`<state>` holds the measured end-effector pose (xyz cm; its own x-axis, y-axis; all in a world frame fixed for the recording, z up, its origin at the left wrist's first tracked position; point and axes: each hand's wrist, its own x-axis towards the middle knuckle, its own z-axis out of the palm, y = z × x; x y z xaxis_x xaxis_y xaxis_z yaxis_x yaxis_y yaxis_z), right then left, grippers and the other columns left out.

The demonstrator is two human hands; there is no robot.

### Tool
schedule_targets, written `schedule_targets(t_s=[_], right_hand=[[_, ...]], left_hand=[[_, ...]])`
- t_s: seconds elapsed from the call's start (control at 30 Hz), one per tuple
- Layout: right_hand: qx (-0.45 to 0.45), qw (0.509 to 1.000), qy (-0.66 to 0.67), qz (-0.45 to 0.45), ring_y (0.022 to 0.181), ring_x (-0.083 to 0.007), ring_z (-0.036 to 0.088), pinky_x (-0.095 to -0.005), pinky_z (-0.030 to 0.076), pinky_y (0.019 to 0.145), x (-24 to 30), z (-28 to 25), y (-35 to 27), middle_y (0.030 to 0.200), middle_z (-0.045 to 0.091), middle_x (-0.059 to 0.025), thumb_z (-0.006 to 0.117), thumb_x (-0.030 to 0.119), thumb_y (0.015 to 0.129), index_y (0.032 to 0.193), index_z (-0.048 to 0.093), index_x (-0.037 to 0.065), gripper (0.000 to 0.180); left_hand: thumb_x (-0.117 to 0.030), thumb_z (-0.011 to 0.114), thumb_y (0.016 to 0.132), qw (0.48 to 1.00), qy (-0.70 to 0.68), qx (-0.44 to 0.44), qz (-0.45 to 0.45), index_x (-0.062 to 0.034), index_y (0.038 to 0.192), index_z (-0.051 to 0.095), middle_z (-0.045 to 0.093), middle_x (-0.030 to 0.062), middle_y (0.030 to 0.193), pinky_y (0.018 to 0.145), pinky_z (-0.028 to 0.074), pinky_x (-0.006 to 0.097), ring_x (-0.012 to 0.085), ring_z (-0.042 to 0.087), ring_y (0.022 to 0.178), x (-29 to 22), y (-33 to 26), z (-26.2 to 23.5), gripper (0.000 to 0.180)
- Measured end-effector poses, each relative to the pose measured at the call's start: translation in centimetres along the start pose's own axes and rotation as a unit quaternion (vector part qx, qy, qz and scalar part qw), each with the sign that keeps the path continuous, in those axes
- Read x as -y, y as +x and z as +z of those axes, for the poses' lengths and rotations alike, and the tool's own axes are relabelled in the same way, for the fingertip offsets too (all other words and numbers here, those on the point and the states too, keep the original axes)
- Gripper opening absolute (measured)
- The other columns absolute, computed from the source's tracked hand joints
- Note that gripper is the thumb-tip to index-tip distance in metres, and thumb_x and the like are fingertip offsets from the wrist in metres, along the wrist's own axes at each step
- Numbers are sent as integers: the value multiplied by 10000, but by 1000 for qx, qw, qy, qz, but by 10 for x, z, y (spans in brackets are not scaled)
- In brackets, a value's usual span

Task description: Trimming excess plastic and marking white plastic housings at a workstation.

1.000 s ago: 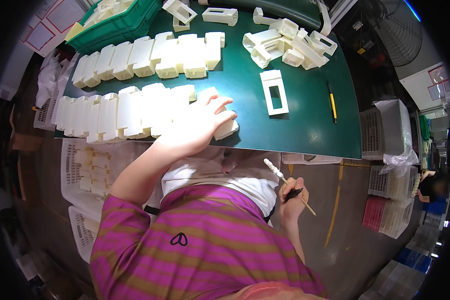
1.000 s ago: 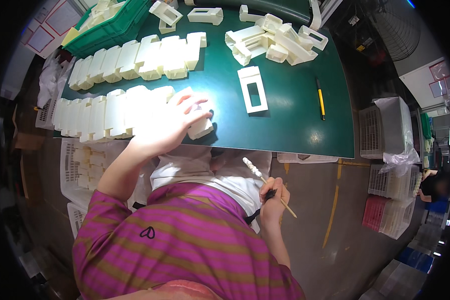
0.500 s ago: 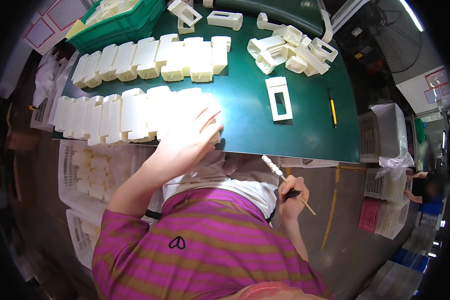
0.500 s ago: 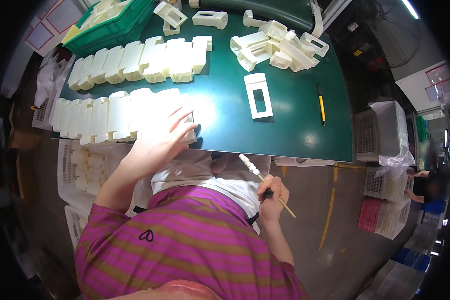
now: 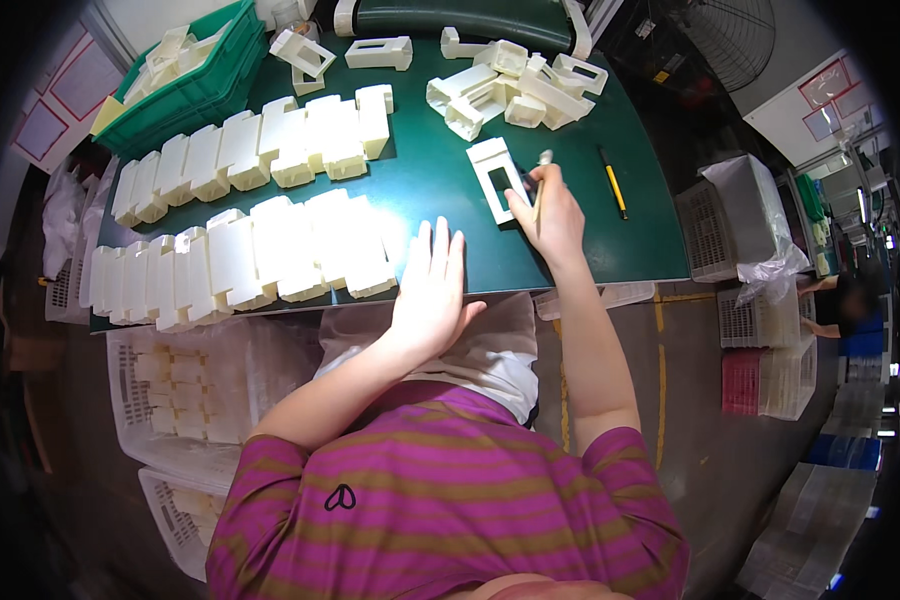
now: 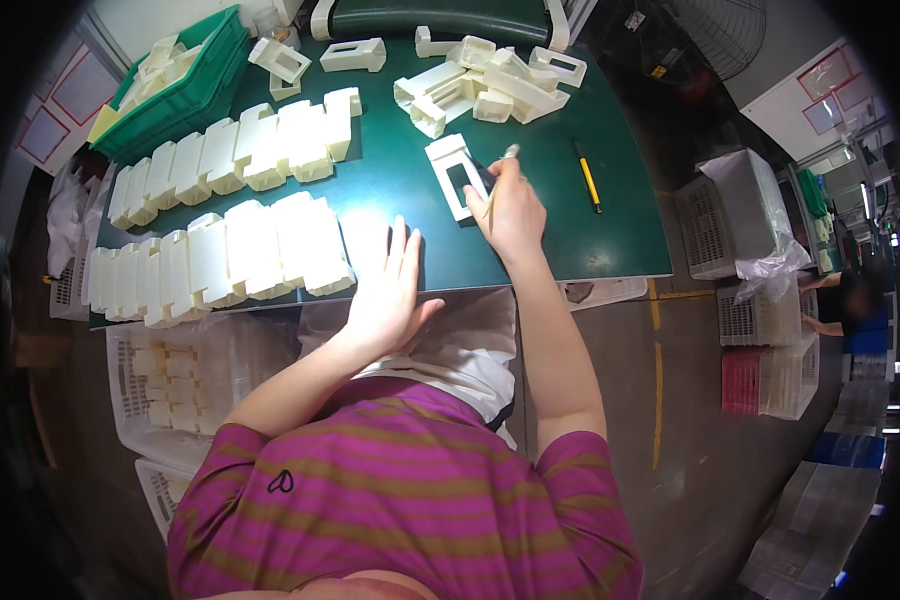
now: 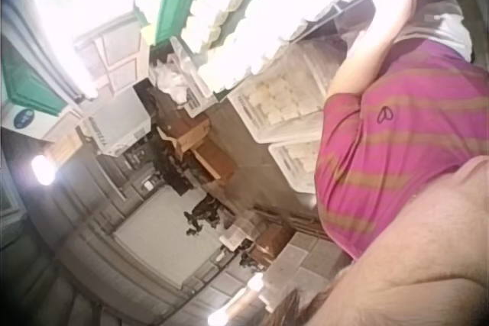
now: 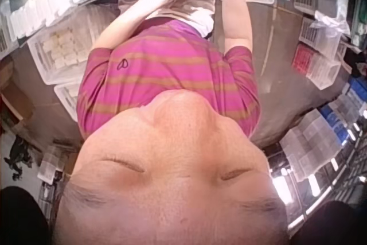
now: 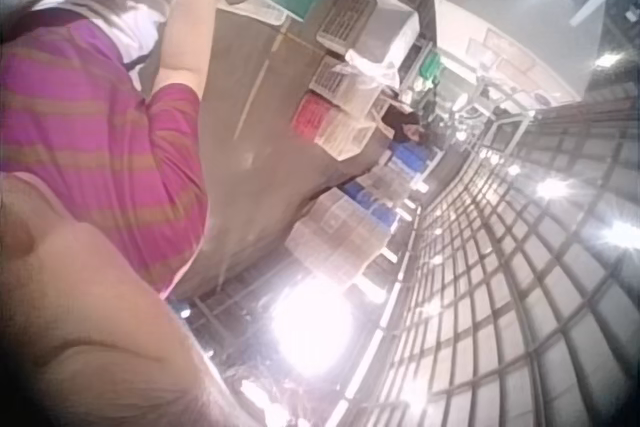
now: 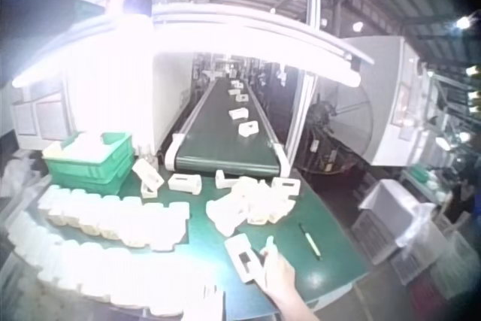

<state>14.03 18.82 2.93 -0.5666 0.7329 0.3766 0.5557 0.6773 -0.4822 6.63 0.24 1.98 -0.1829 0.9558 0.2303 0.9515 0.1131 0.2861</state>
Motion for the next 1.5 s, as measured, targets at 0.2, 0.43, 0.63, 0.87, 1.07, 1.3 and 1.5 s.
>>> schedule_targets(t_s=[0.2,0.43,0.63,0.87,1.07,1.3,1.5], right_hand=[[-36,975,198,98,583,-147,489,-284,423,576,-8,-21,-20,688,502,-32,681,220,711,877,468,75,306],[-81,932,335,115,645,-60,409,-200,385,590,10,-67,-57,775,478,12,688,64,716,846,438,69,282],[-166,983,-28,-71,828,-296,521,-385,442,710,14,-63,-114,924,543,-105,760,96,561,884,494,78,419],[35,973,140,-182,833,-270,533,-355,448,694,43,-56,-137,941,553,-106,740,122,611,874,525,71,343],[-24,975,209,-64,797,-235,538,-313,446,665,35,-65,-138,905,557,-98,692,115,712,880,534,52,239],[-23,975,220,15,808,-238,534,-316,434,729,19,-58,-149,897,554,-113,654,93,766,889,524,19,194],[-16,978,207,24,837,-255,545,-316,436,747,23,-58,-144,915,559,-121,655,46,742,897,531,20,200]], left_hand=[[-518,661,678,997,-3,-14,-76,100,1314,235,204,322,1359,1046,186,500,467,187,1275,-1,21,12,984],[-260,520,884,718,-450,496,192,-37,1304,361,560,131,1131,950,371,291,213,499,1113,-61,8,26,502],[-375,452,913,507,-849,102,-110,-45,1363,204,385,131,1317,974,364,347,212,419,1195,-30,3,31,611],[-491,319,914,333,-923,138,-132,-53,1354,234,318,136,1372,974,387,402,246,389,1218,-20,5,22,626],[-504,189,924,257,-943,139,-159,-57,1356,228,350,152,1351,1003,368,437,284,375,1238,-13,-3,21,623],[-590,297,869,280,-936,143,-156,-45,1358,220,301,179,1377,1014,348,458,289,360,1249,-9,-4,20,736],[-563,332,878,246,-944,139,-169,-40,1353,228,319,179,1365,1008,363,443,280,396,1225,-7,-4,20,715]])
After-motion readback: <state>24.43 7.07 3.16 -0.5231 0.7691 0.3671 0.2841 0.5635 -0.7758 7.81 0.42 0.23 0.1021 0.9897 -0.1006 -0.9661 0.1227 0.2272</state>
